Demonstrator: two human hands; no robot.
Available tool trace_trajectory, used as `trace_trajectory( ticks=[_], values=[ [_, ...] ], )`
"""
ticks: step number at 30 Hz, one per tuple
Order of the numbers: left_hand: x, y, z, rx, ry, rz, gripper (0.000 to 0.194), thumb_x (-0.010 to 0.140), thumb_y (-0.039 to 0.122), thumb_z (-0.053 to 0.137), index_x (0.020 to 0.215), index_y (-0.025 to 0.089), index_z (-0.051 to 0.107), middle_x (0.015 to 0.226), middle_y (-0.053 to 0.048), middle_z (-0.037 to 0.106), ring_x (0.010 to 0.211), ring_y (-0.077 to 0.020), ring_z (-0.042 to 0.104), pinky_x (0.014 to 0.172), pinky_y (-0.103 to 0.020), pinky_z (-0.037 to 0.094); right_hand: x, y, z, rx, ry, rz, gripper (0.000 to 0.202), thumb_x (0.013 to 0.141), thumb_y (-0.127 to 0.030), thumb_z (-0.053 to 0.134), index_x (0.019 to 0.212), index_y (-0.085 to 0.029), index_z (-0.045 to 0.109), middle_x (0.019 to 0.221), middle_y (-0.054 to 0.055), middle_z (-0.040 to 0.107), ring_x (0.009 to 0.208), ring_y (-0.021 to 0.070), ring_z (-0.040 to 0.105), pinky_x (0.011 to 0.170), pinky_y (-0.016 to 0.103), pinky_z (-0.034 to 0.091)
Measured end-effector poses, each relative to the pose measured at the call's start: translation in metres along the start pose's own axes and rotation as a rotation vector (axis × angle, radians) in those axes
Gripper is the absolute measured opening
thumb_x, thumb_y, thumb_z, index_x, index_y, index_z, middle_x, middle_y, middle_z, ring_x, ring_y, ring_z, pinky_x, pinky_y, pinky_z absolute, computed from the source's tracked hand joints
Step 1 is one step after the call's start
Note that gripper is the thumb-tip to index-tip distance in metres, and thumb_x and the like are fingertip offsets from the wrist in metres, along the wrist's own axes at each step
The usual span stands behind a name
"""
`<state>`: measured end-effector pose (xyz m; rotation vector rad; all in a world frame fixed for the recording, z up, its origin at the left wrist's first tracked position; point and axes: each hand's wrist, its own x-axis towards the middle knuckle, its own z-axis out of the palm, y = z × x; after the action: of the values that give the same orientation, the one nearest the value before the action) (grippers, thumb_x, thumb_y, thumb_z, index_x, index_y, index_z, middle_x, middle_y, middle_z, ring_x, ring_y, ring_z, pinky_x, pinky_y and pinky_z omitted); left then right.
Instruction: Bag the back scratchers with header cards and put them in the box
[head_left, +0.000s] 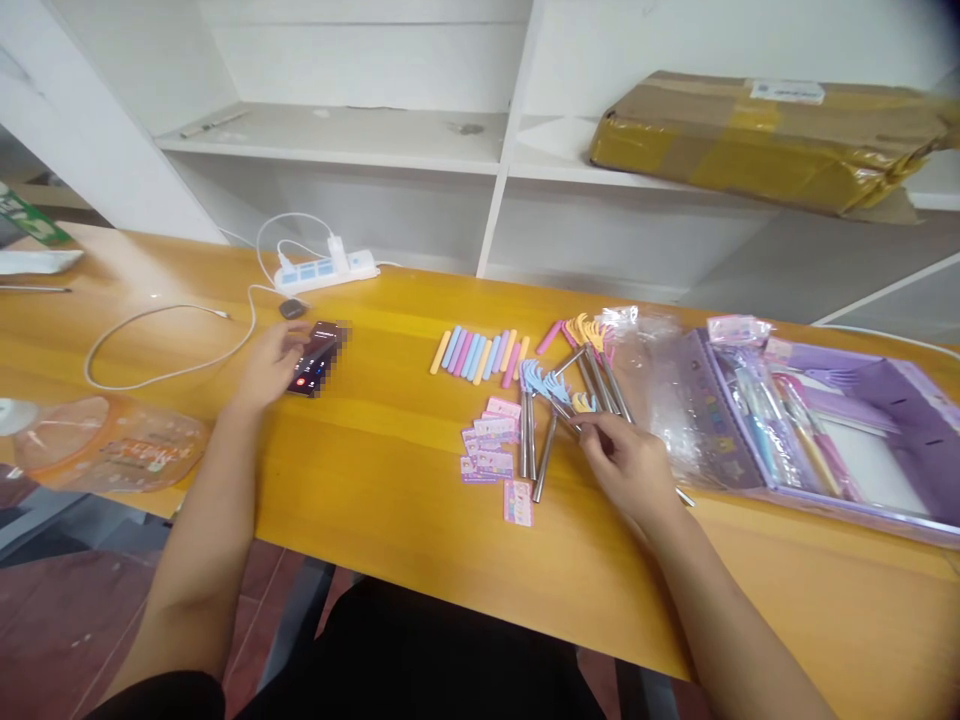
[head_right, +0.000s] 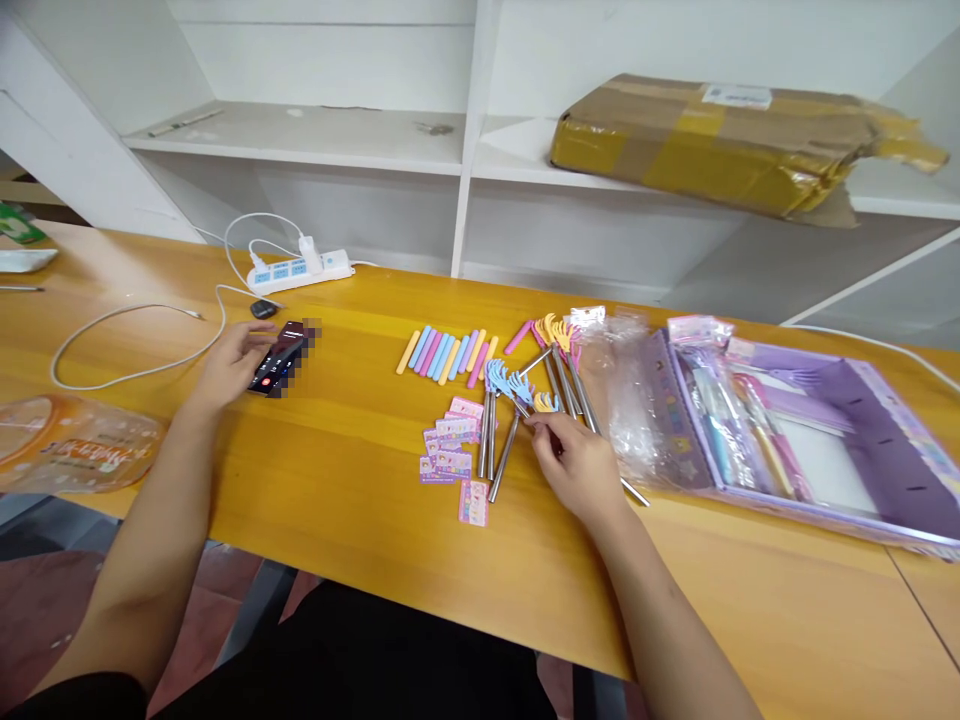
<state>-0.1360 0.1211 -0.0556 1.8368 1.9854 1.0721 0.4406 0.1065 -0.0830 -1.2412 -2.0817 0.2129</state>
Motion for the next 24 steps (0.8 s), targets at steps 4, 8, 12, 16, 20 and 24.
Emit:
trace_trajectory(
  ticks=[4,8,12,16,20,24],
  values=[
    [-0.002,-0.013,-0.012,0.098,-0.103,-0.043,0.072,0.087,0.046,0.066,0.152,0.017,0.051,0.160,-0.020,0.053,0.148,-0.0388,0.053,0.126,-0.057,0.042,-0.001,0.000,0.000,-0.006,-0.006,0.009,0.023,0.104,-0.028,0.055,0.105,-0.023,0.077,0.094,0.006,0.083,0.072,0.0213,0.075,0.069,0.033,0.058],
    [-0.004,-0.024,-0.020,0.084,-0.233,-0.066,0.085,0.086,0.049,0.064,0.159,0.011,0.040,0.167,-0.024,0.044,0.155,-0.0421,0.045,0.129,-0.062,0.036,0.000,-0.002,-0.002,-0.005,-0.016,0.021,0.023,0.103,-0.028,0.054,0.105,-0.023,0.077,0.095,0.006,0.083,0.071,0.0214,0.075,0.070,0.034,0.058],
    [-0.005,-0.025,-0.021,0.017,-0.319,0.034,0.078,0.088,0.046,0.062,0.155,0.013,0.038,0.166,-0.022,0.047,0.158,-0.0390,0.041,0.133,-0.060,0.031,0.000,-0.002,-0.001,-0.004,-0.025,0.034,0.024,0.104,-0.029,0.054,0.105,-0.023,0.077,0.096,0.006,0.083,0.071,0.0214,0.075,0.070,0.034,0.058],
    [-0.006,-0.027,-0.021,0.055,-0.321,0.068,0.076,0.088,0.041,0.067,0.154,0.018,0.039,0.167,-0.018,0.047,0.159,-0.0385,0.041,0.133,-0.062,0.030,-0.001,0.000,0.000,0.006,-0.029,0.035,0.024,0.104,-0.030,0.054,0.107,-0.023,0.077,0.098,0.006,0.083,0.074,0.0216,0.076,0.071,0.034,0.058],
    [-0.006,-0.031,-0.022,0.048,-0.329,0.048,0.077,0.089,0.042,0.066,0.157,0.020,0.037,0.168,-0.017,0.046,0.159,-0.0370,0.042,0.133,-0.060,0.032,-0.001,0.001,0.001,-0.001,-0.027,0.023,0.023,0.104,-0.029,0.055,0.107,-0.023,0.077,0.099,0.006,0.083,0.076,0.0220,0.077,0.073,0.034,0.059],
    [-0.006,-0.034,-0.022,0.076,-0.343,0.053,0.078,0.089,0.042,0.067,0.158,0.022,0.035,0.169,-0.018,0.044,0.161,-0.0383,0.038,0.134,-0.062,0.030,-0.002,0.001,0.000,-0.002,-0.030,0.026,0.023,0.104,-0.028,0.055,0.107,-0.023,0.077,0.099,0.006,0.083,0.074,0.0213,0.076,0.071,0.034,0.058]
  ],
)
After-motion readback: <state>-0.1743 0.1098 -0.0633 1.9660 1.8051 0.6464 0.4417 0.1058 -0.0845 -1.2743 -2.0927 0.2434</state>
